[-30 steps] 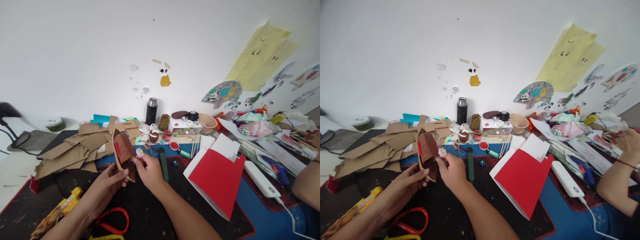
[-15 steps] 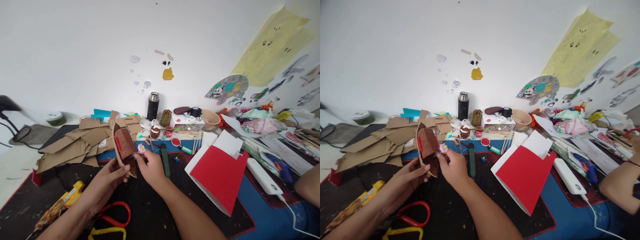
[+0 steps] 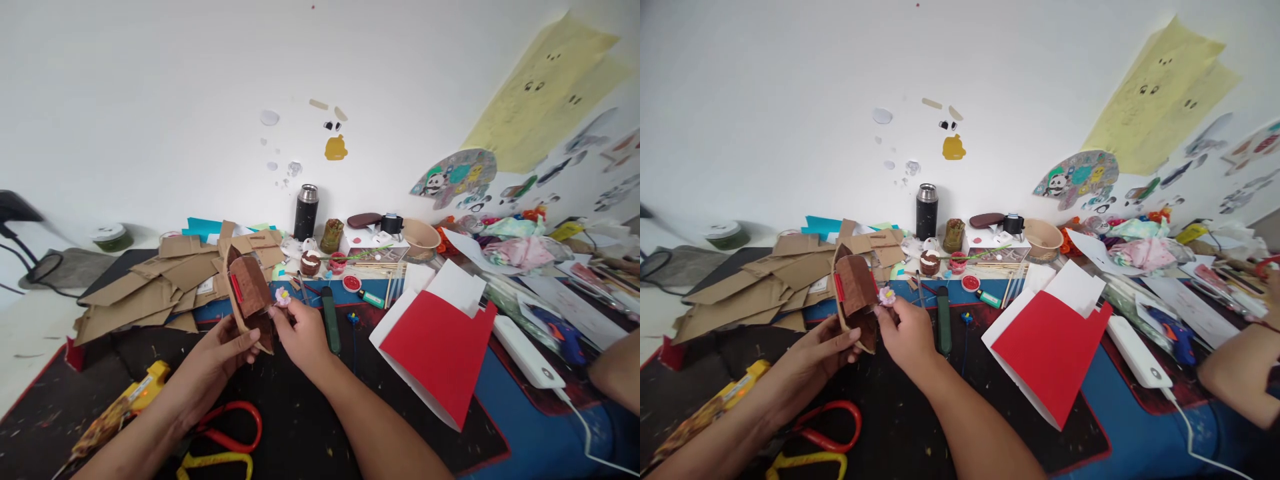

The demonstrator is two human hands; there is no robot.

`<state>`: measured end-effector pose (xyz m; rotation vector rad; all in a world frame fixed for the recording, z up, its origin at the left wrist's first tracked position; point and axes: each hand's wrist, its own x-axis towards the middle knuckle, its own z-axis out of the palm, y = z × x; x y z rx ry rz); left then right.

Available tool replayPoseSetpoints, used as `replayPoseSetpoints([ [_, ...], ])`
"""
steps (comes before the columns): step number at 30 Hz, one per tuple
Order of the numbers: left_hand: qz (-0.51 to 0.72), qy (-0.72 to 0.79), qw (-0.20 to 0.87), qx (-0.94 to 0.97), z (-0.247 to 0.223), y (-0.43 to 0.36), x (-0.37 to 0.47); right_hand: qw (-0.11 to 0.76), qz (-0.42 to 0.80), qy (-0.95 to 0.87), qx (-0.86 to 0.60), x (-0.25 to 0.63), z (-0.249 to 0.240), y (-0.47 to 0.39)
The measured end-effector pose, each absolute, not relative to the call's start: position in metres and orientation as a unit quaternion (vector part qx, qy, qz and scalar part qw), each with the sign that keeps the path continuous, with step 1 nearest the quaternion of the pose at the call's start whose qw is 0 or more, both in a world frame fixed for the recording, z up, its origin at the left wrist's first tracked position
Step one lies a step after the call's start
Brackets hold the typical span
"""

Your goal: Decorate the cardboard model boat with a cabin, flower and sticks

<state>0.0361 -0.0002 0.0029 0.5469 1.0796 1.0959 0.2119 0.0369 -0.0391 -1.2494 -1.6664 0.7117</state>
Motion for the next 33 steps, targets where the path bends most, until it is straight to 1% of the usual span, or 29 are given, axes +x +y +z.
replayPoseSetpoints([
  [8, 0.488, 0.485, 0.691, 0.223, 0.0063, 0.0019, 0.0366, 0.461, 0.304, -0.671, -0.496, 0.2121, -0.0373, 0.0358],
  [18, 0.486, 0.48, 0.692, 0.233, 0.0056, 0.0021, 0.0358, 0.453, 0.268, -0.688, -0.499, 0.2137, -0.0381, 0.0365],
  [33, 0.486, 0.489, 0.682, 0.242, 0.005, 0.0021, 0.0366, 0.443, 0.296, -0.68, -0.504, 0.212, -0.037, 0.0361],
])
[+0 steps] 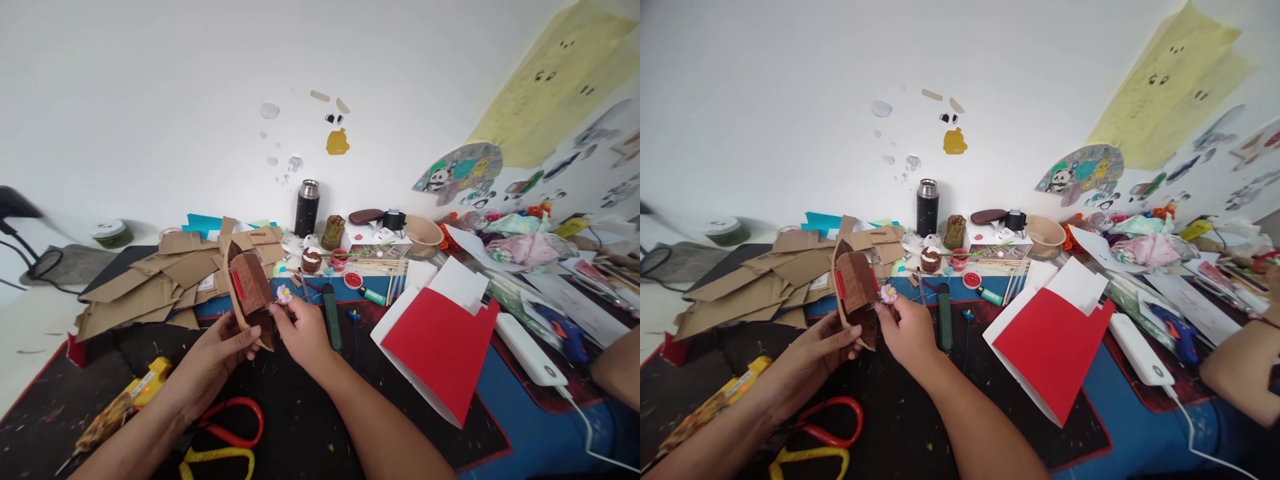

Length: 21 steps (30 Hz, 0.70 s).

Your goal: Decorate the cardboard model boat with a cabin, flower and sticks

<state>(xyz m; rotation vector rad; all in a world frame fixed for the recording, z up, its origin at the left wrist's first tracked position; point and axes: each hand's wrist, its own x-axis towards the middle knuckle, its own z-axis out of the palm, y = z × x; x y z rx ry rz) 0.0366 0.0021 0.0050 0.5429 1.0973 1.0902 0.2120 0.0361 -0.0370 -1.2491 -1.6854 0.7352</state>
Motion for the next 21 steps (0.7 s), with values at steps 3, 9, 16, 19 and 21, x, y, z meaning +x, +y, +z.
replayPoseSetpoints([
  [3, 0.487, 0.492, 0.68, 0.243, 0.004, 0.0018, 0.0372, 0.449, 0.298, -0.68, -0.497, 0.2117, -0.0379, 0.0362],
  [9, 0.484, 0.5, 0.673, 0.25, 0.0041, 0.0008, 0.0379, 0.446, 0.288, -0.68, -0.506, 0.2117, -0.0364, 0.0357],
  [16, 0.484, 0.505, 0.665, 0.262, 0.0045, 0.0008, 0.0395, 0.463, 0.276, -0.672, -0.508, 0.21, -0.034, 0.0352],
  [19, 0.483, 0.506, 0.663, 0.265, 0.0045, 0.0011, 0.0402, 0.468, 0.274, -0.67, -0.508, 0.2096, -0.0337, 0.0355],
  [21, 0.482, 0.506, 0.664, 0.267, 0.0039, 0.0009, 0.0402, 0.468, 0.271, -0.67, -0.508, 0.2096, -0.034, 0.0359],
])
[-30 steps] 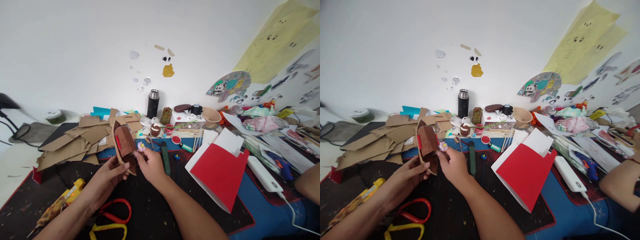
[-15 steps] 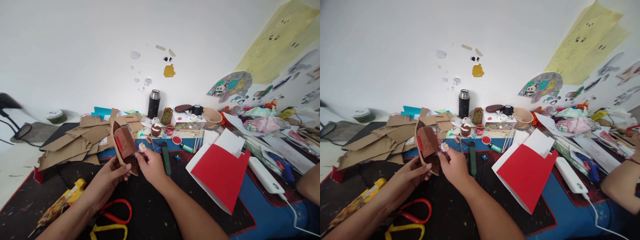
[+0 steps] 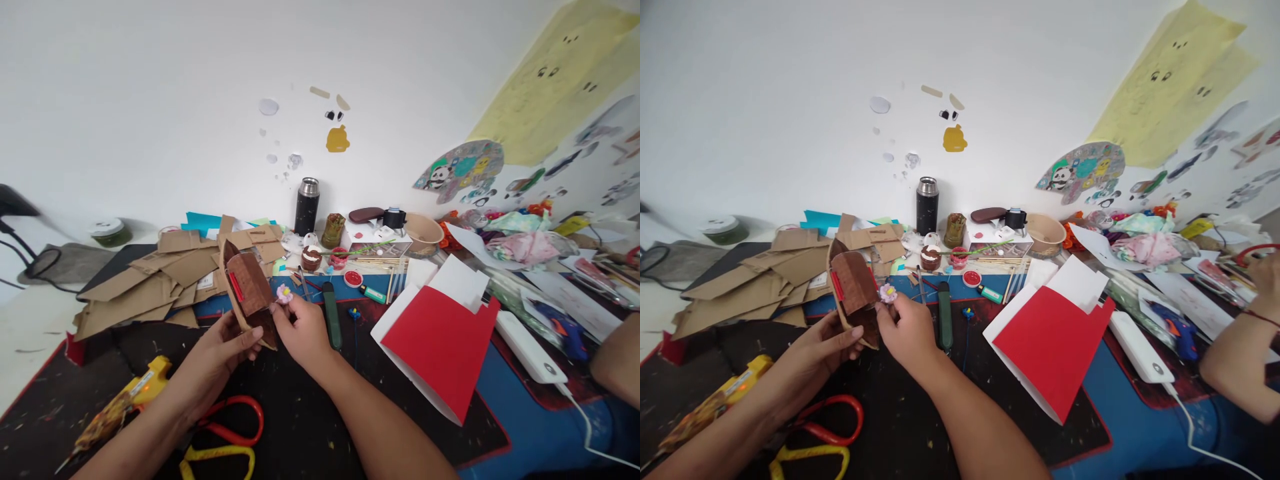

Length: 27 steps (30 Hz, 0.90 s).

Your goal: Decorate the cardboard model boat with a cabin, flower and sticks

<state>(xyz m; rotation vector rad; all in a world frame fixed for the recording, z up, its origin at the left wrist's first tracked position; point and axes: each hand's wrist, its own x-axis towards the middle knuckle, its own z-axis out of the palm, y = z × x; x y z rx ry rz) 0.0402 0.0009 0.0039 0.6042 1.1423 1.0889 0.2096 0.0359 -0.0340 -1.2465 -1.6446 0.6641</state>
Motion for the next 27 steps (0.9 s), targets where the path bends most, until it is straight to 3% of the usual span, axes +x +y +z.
replayPoseSetpoints([
  [27, 0.485, 0.503, 0.669, 0.253, 0.006, 0.0, 0.041, 0.483, 0.345, -0.638, -0.491, 0.209, -0.043, 0.035],
])
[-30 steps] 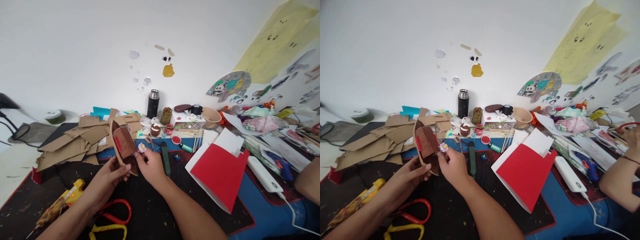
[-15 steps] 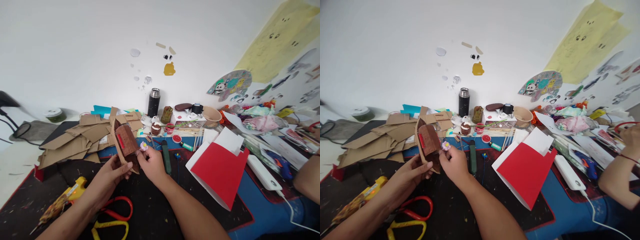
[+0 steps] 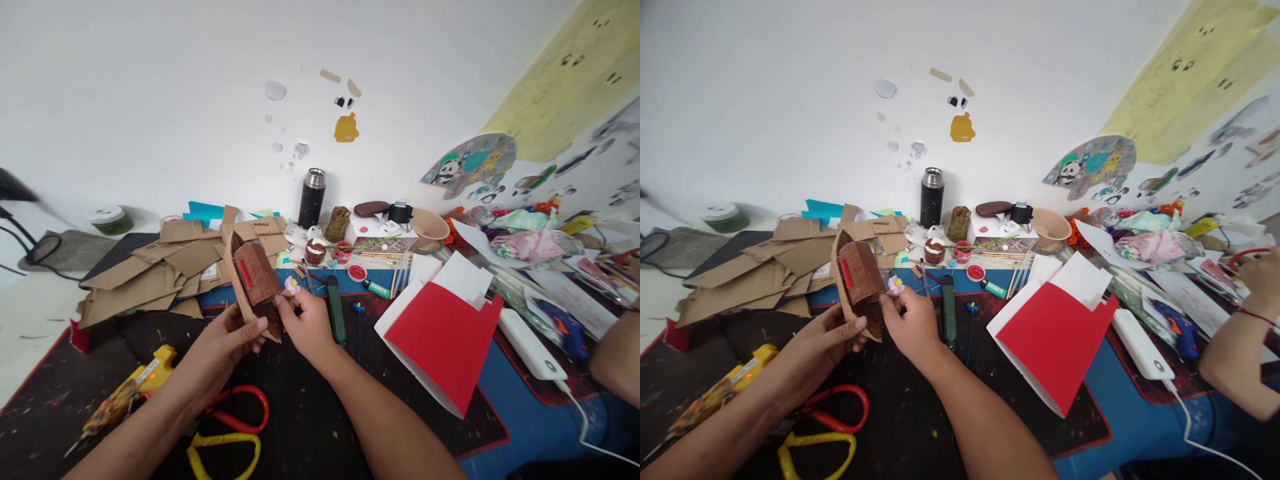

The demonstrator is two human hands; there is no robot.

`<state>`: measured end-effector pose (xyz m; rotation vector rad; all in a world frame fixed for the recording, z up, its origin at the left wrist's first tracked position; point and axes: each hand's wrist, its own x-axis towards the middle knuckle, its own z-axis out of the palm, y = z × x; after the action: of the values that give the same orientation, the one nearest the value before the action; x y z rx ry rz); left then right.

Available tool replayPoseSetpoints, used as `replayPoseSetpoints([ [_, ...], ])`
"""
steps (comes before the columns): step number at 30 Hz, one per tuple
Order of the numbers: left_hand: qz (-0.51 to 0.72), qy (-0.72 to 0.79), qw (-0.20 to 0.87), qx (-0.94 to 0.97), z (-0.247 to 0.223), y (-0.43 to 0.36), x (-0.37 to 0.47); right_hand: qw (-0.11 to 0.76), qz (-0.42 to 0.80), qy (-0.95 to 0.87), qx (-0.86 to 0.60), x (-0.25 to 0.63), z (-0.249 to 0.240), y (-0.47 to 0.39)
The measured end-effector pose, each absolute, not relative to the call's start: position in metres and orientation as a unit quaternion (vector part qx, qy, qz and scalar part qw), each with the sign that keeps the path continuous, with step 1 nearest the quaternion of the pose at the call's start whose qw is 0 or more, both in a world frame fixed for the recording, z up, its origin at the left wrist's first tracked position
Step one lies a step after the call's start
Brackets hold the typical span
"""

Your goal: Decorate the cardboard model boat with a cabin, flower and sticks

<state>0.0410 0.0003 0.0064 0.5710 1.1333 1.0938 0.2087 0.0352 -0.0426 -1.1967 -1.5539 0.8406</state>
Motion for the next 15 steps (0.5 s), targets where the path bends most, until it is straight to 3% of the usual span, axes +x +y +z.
replayPoseSetpoints([
  [15, 0.488, 0.507, 0.664, 0.251, 0.0089, 0.0023, 0.0386, 0.474, 0.352, -0.645, -0.485, 0.2091, -0.0448, 0.0342],
])
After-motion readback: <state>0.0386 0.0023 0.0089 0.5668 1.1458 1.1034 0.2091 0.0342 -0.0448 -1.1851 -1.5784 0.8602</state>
